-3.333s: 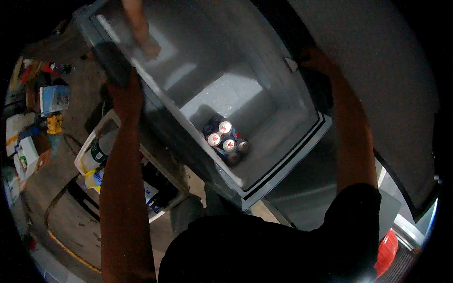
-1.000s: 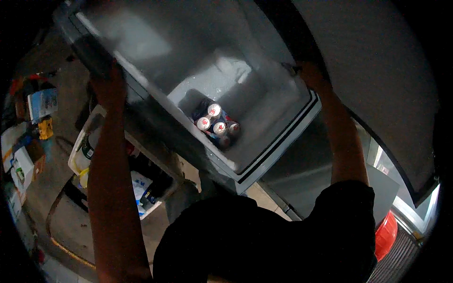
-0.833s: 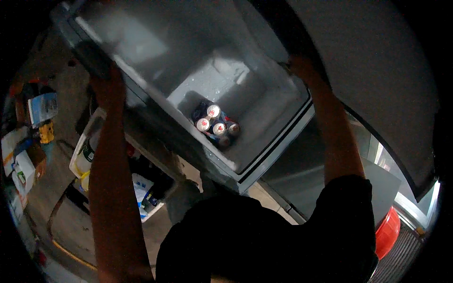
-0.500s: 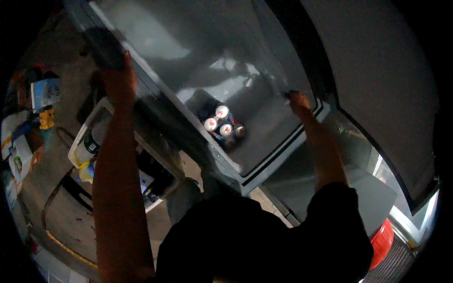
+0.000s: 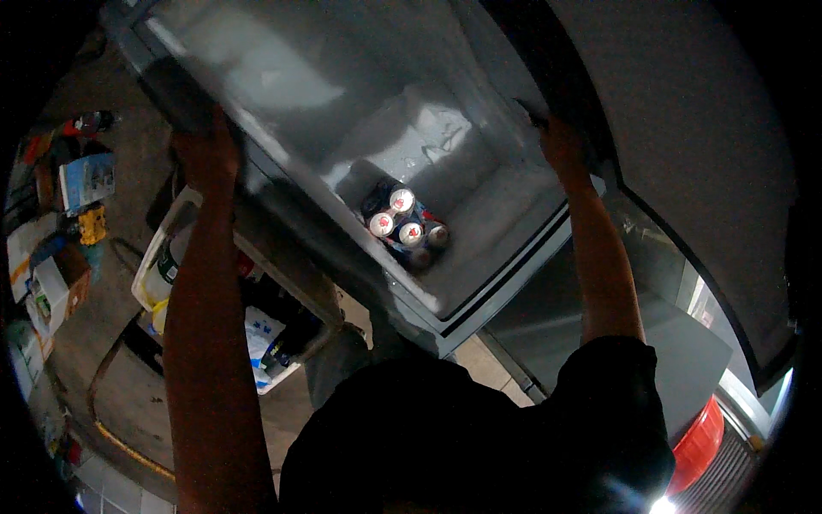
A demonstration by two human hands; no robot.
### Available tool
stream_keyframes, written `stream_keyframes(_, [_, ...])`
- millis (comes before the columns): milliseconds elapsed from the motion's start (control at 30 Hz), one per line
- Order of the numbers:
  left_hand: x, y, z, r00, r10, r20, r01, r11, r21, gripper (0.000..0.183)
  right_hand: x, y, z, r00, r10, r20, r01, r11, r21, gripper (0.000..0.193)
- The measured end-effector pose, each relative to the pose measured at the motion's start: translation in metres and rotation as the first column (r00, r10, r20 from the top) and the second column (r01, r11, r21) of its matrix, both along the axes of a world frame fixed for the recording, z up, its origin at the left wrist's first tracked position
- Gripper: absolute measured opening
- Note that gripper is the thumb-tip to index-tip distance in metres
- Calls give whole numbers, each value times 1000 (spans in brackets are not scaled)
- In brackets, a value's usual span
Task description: The person picks up a scraper from a table and walks to a freezer, where they spray the interior walls and scrape away ice using the scraper while another person assists.
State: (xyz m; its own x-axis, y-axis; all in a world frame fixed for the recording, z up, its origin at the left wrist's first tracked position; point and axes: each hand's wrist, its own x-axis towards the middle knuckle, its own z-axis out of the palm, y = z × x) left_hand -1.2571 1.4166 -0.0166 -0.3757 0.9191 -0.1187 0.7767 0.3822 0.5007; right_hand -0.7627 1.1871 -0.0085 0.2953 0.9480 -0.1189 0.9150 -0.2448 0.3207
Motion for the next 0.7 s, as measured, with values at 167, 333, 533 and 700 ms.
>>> stream_keyframes(167, [2,-4,5,999,-30,35,30,999,26,85,23,19,-23,993,-96,-67,93,995,-40,24])
stream_keyframes(333, [-24,-7,-4,999,-25,-32,27,998,50,86,-19,67,2,947,-157,-279,118,982,-150,23])
stream_keyframes(533, [7,-5,12,997,-27,73,25,1000,18,85,43,57,-52,997,-61,-48,59,997,-41,21])
stream_keyframes(700, [-15,-3,2,998,-45,43,41,995,92,81,35,71,-63,997,80,19,-79,996,-46,18])
